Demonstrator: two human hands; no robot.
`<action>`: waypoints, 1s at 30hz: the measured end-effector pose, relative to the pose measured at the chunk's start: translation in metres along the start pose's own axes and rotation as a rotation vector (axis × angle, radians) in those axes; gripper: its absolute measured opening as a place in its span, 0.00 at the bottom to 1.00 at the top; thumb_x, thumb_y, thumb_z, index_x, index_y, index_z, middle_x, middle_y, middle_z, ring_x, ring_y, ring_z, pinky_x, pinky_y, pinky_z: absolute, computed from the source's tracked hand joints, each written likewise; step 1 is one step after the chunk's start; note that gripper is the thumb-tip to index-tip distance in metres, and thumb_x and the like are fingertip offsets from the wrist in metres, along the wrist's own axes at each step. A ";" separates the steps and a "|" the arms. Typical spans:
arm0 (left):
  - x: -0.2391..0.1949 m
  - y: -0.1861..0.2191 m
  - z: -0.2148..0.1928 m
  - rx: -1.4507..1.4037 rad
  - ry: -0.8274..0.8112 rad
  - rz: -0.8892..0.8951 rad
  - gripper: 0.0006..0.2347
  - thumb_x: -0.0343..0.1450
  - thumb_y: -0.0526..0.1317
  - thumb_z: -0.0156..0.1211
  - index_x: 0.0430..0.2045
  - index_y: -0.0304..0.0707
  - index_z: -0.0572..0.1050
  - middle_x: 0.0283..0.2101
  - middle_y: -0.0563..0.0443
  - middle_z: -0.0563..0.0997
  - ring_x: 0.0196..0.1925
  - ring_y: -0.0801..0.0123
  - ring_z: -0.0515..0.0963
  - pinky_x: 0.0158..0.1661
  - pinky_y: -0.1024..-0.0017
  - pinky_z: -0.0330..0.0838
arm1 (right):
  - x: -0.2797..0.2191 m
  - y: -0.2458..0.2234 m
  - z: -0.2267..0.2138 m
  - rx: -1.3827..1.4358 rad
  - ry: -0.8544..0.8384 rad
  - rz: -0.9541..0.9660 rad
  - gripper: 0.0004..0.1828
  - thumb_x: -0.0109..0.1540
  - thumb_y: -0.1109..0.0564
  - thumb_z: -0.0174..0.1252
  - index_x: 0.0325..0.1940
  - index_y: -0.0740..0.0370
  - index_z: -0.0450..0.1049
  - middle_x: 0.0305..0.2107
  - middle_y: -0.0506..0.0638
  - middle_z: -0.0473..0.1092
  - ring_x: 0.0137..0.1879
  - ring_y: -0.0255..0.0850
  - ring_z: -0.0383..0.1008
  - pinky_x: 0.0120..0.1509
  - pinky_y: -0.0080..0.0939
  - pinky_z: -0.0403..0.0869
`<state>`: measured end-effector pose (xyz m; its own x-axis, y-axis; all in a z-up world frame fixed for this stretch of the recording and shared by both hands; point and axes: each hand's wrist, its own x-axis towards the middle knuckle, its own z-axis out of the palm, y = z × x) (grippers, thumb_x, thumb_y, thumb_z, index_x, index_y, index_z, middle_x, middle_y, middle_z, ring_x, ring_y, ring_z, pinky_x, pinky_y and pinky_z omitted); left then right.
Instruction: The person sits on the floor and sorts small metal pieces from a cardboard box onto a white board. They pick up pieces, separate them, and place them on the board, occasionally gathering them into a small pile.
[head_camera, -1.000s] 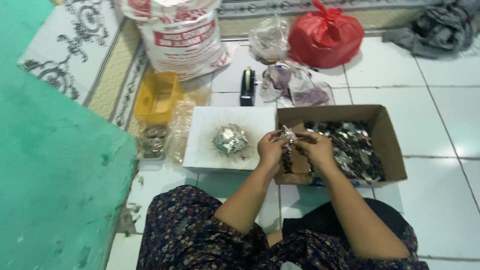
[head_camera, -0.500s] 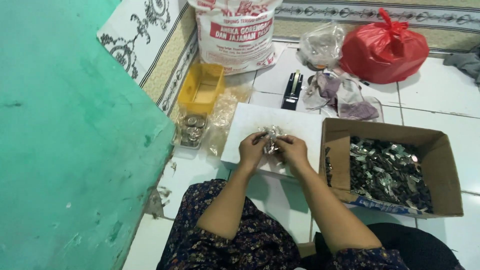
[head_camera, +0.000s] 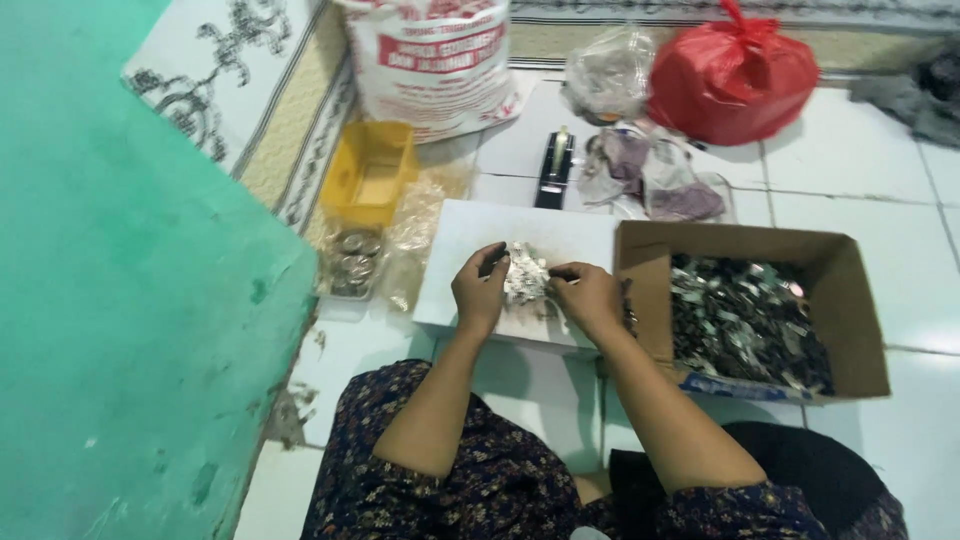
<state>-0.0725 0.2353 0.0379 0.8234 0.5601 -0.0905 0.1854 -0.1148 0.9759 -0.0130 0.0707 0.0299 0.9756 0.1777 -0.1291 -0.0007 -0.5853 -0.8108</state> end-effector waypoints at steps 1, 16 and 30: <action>0.000 -0.001 0.014 0.008 -0.028 0.001 0.14 0.72 0.40 0.61 0.51 0.43 0.80 0.52 0.42 0.84 0.54 0.52 0.82 0.51 0.58 0.76 | 0.003 0.008 -0.006 0.006 0.019 0.021 0.13 0.58 0.59 0.65 0.46 0.57 0.84 0.38 0.58 0.80 0.45 0.52 0.82 0.47 0.49 0.79; -0.064 -0.029 0.284 0.013 -0.521 0.115 0.10 0.68 0.37 0.67 0.42 0.48 0.84 0.39 0.46 0.85 0.42 0.58 0.85 0.40 0.65 0.80 | 0.005 0.175 -0.235 -0.233 0.204 0.222 0.16 0.56 0.60 0.69 0.49 0.56 0.84 0.44 0.61 0.80 0.54 0.61 0.78 0.57 0.54 0.75; -0.105 -0.039 0.373 0.105 -0.796 -0.415 0.19 0.72 0.39 0.59 0.60 0.43 0.74 0.65 0.40 0.72 0.71 0.52 0.66 0.64 0.61 0.65 | 0.033 0.299 -0.229 -0.331 0.315 0.628 0.14 0.62 0.67 0.55 0.49 0.71 0.82 0.37 0.73 0.78 0.46 0.65 0.80 0.47 0.60 0.80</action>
<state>0.0340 -0.1245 -0.0641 0.7999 -0.1559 -0.5796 0.5657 -0.1265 0.8148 0.0697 -0.2794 -0.0857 0.8303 -0.4701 -0.2992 -0.5570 -0.7165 -0.4200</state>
